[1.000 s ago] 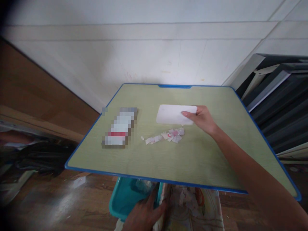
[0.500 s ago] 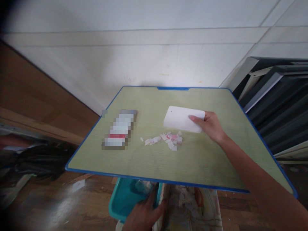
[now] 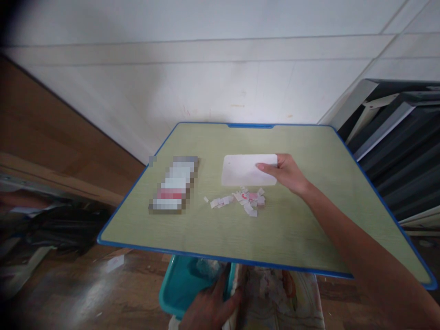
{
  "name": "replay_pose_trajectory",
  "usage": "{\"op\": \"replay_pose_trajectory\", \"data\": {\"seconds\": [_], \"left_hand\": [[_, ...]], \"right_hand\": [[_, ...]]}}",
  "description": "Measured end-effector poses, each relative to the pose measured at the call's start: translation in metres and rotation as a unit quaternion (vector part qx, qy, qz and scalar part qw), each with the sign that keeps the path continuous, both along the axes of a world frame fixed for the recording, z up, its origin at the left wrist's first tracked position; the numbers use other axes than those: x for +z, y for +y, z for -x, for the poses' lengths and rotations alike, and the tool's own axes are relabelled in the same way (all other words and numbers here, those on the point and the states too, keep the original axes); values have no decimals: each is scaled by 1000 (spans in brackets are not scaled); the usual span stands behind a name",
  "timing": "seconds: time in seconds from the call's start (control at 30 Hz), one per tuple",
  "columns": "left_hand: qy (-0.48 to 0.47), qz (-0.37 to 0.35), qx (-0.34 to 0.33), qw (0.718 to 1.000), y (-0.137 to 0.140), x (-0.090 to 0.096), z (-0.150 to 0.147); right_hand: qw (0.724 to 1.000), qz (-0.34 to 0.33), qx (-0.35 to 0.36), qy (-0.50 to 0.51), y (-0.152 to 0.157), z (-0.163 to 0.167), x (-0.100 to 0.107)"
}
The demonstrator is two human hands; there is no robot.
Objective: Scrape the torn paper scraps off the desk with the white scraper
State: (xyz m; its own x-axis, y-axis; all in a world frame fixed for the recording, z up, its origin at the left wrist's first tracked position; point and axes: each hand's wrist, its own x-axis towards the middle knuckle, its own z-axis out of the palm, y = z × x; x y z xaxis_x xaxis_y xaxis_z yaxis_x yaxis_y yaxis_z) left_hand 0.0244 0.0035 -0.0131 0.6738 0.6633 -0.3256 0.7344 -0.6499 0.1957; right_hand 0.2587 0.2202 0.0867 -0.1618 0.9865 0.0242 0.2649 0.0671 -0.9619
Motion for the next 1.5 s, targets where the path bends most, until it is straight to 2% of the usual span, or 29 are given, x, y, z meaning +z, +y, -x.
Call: {"op": "replay_pose_trajectory", "data": {"seconds": [0.13, 0.23, 0.4, 0.6, 0.8, 0.93, 1.0, 1.07, 1.13, 1.2, 1.27, 1.33, 1.4, 1.5], "left_hand": [[-13, 1, -9, 1000, 0, 0, 1], [-15, -11, -23, 1000, 2, 0, 0], [13, -40, -7, 999, 3, 5, -5], [13, -70, -2, 997, 0, -1, -5], [-17, -83, -4, 996, -2, -6, -1], [-19, -77, -6, 997, -1, -3, -2], [-19, -77, -7, 997, -1, -4, -2], [-14, -75, -7, 997, -1, -6, -2], [-7, -67, -7, 998, -2, -7, -1], [-4, -55, -5, 998, -2, -7, -1], [-6, -45, -4, 999, -1, -4, 0], [-17, -23, -10, 1000, 0, 0, 1], [-26, -10, -5, 1000, 0, 2, 1], [-34, -1, 0, 999, -1, 1, 2]], "right_hand": [[996, -23, 83, -10, 14, 25, 7], [993, -45, 108, 6, 29, 43, 5], [991, -59, 110, 41, 56, 56, 0], [994, -51, 72, 66, 85, 46, -7], [981, 28, 185, 42, 70, 58, -12], [956, 84, 281, 14, 53, 72, -5], [947, 101, 305, -1, 48, 70, 2], [956, 96, 278, -4, 41, 57, 10], [980, 63, 190, 6, 29, 37, 18], [997, 17, 73, 6, 11, 10, 23], [999, -11, -18, -33, -9, -18, 23], [995, -7, -77, -67, -28, -41, 17], [991, -8, -122, -61, -41, -58, 9], [988, 4, -150, -45, -49, -68, -2]]}}
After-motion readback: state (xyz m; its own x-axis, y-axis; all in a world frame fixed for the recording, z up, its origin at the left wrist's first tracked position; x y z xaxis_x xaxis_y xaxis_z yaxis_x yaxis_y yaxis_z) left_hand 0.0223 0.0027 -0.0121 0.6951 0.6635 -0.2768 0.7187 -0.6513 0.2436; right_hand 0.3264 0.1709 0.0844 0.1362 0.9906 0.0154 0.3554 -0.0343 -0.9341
